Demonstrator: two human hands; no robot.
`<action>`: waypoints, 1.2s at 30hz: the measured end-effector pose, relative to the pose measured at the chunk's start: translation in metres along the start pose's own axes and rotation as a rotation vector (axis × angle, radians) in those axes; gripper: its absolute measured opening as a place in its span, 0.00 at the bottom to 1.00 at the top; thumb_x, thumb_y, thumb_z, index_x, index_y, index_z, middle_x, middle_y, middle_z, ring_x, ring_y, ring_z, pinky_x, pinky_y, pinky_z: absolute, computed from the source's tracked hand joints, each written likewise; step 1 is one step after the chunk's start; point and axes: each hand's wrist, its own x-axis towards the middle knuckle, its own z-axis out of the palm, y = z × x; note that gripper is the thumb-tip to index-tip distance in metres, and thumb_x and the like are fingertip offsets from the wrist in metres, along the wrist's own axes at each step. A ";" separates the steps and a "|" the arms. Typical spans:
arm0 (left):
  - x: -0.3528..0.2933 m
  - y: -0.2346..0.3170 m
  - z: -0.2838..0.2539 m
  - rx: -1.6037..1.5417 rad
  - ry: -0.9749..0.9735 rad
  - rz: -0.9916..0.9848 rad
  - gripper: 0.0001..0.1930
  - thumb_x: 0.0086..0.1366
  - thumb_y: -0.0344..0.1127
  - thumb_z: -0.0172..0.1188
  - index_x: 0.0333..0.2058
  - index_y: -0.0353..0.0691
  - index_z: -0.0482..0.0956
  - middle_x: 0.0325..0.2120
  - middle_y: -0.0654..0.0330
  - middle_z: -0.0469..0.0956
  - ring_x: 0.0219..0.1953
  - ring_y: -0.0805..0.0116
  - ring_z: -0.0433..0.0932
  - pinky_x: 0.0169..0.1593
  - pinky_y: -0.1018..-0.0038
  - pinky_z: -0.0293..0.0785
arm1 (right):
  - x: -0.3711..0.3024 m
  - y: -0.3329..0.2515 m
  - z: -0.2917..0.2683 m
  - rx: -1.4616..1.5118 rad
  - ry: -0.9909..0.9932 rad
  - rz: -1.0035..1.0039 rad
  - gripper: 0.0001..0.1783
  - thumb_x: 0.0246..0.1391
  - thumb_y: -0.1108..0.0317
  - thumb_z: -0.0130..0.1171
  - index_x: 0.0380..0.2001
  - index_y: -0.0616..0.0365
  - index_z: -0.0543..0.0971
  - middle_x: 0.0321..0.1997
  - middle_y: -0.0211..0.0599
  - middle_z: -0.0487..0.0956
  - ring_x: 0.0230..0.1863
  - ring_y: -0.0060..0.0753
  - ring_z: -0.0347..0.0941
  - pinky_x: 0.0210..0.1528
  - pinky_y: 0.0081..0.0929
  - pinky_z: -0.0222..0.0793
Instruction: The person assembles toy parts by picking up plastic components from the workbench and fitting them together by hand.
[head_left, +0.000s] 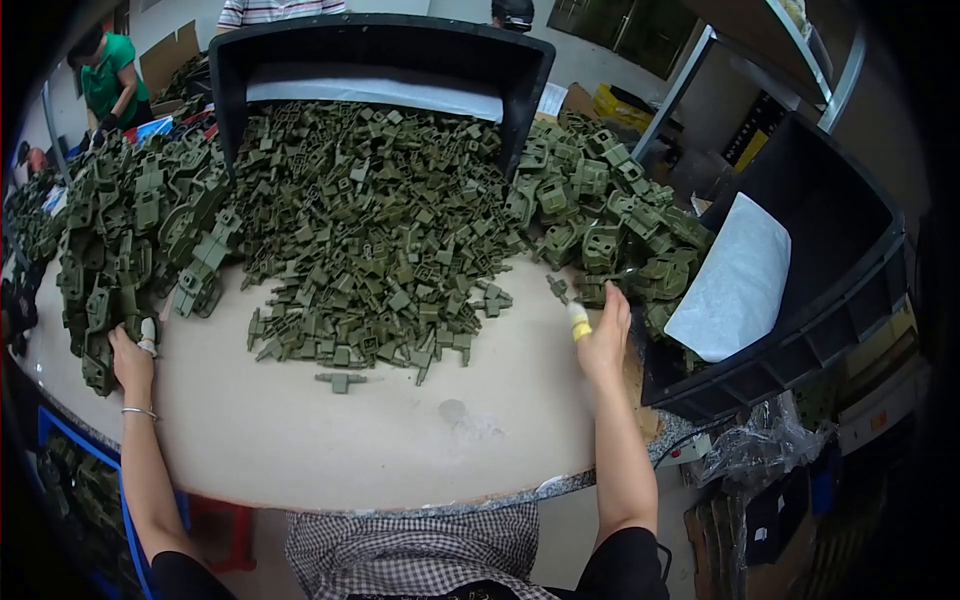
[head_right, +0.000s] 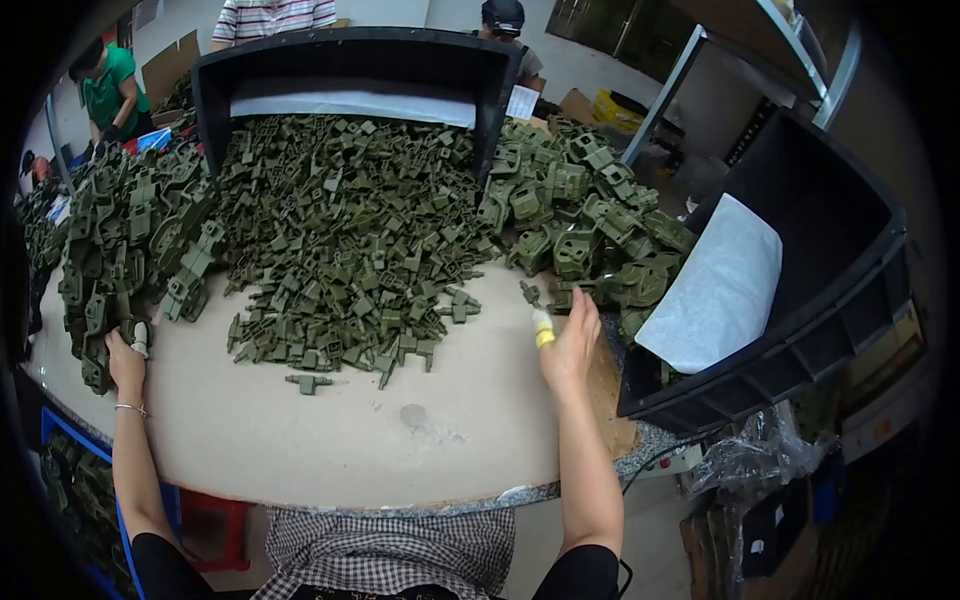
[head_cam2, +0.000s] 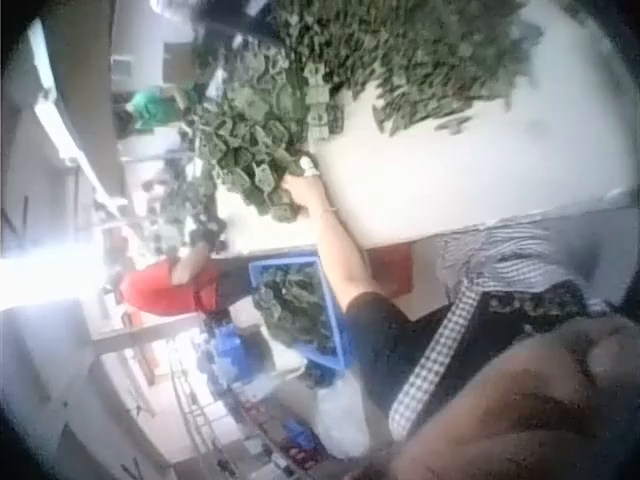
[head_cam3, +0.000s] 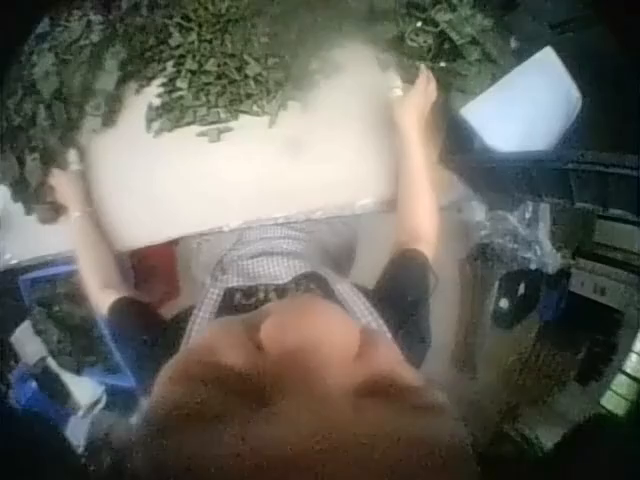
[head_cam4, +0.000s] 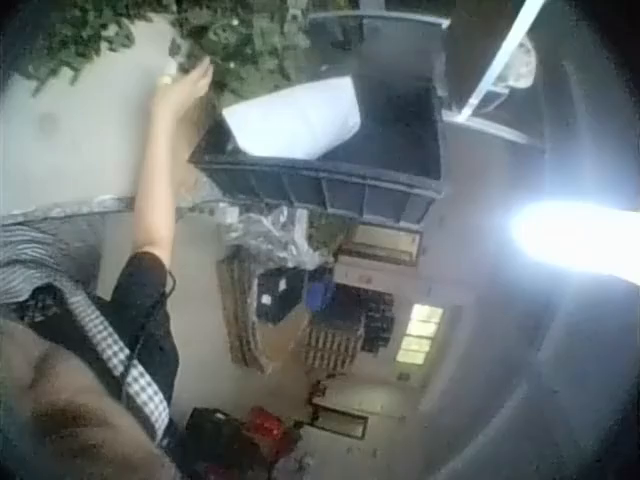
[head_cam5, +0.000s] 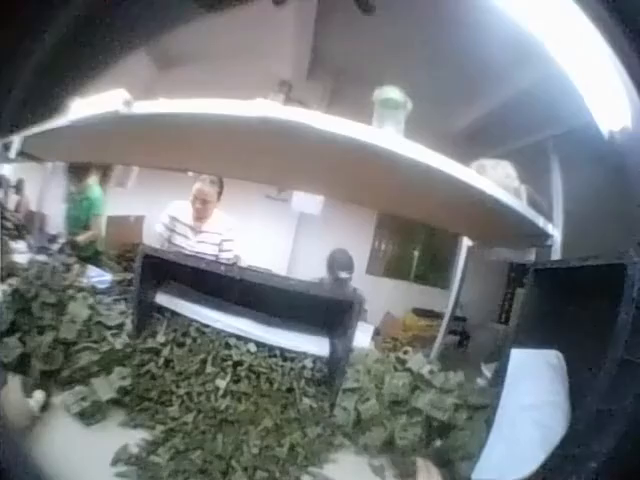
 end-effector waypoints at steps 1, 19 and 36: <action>0.007 0.007 0.001 0.025 -0.019 -0.030 0.28 0.57 0.51 0.53 0.48 0.38 0.60 0.46 0.45 0.63 0.42 0.45 0.70 0.43 0.56 0.68 | 0.012 0.005 0.004 -0.026 0.067 0.026 0.45 0.44 0.65 0.62 0.60 0.58 0.48 0.61 0.49 0.54 0.60 0.51 0.51 0.61 0.37 0.49; 0.052 -0.029 -0.023 0.031 -0.350 0.101 0.34 0.50 0.50 0.61 0.48 0.28 0.64 0.35 0.39 0.74 0.40 0.44 0.73 0.44 0.60 0.70 | 0.079 0.009 -0.007 0.402 0.367 0.095 0.37 0.42 0.68 0.64 0.54 0.63 0.59 0.52 0.50 0.68 0.53 0.43 0.66 0.54 0.29 0.59; -0.090 0.130 -0.138 -0.996 -0.806 0.402 0.25 0.55 0.38 0.60 0.51 0.41 0.66 0.37 0.60 0.74 0.40 0.68 0.73 0.45 0.71 0.70 | -0.099 -0.043 -0.059 1.382 -0.920 0.337 0.14 0.51 0.65 0.52 0.37 0.64 0.75 0.38 0.40 0.76 0.39 0.33 0.73 0.44 0.28 0.68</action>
